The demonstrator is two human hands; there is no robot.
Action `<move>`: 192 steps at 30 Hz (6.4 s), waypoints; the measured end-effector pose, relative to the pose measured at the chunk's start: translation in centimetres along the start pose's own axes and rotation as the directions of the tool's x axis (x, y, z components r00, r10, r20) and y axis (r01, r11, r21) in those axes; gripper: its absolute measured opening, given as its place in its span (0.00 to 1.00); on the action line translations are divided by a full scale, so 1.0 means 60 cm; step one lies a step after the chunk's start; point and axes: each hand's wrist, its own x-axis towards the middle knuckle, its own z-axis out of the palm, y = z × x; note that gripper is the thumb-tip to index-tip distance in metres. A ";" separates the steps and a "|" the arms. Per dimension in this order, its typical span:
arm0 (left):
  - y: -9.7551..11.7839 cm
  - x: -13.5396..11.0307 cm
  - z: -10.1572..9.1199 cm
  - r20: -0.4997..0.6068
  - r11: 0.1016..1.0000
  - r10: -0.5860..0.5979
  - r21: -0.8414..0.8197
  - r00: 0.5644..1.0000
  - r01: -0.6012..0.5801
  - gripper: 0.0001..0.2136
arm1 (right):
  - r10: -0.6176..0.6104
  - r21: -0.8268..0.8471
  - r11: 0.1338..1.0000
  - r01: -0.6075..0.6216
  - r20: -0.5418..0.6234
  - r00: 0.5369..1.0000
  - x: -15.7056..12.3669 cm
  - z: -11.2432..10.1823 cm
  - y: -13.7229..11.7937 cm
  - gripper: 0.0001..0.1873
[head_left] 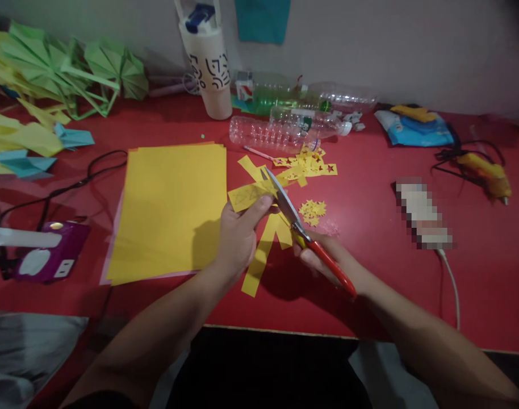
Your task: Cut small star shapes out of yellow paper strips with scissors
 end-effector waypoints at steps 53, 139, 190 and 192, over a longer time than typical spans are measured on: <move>0.006 0.004 -0.001 -0.006 0.996 0.087 0.034 0.996 -0.087 0.09 | 0.043 0.068 0.997 -0.043 0.001 0.999 -0.004 0.001 -0.004 0.25; 0.039 0.041 -0.025 0.127 0.981 0.101 0.152 0.987 -0.120 0.09 | 0.152 0.087 0.985 -0.151 -0.009 0.988 -0.001 0.003 0.004 0.25; 0.047 0.060 -0.037 0.128 0.977 -0.022 0.215 0.992 -0.006 0.05 | 0.156 0.009 0.988 -0.156 0.003 0.988 0.004 -0.012 0.013 0.27; 0.046 0.061 -0.037 0.129 0.977 -0.021 0.213 0.991 -0.007 0.05 | 0.161 0.006 0.987 -0.161 -0.003 0.987 0.004 -0.012 0.011 0.27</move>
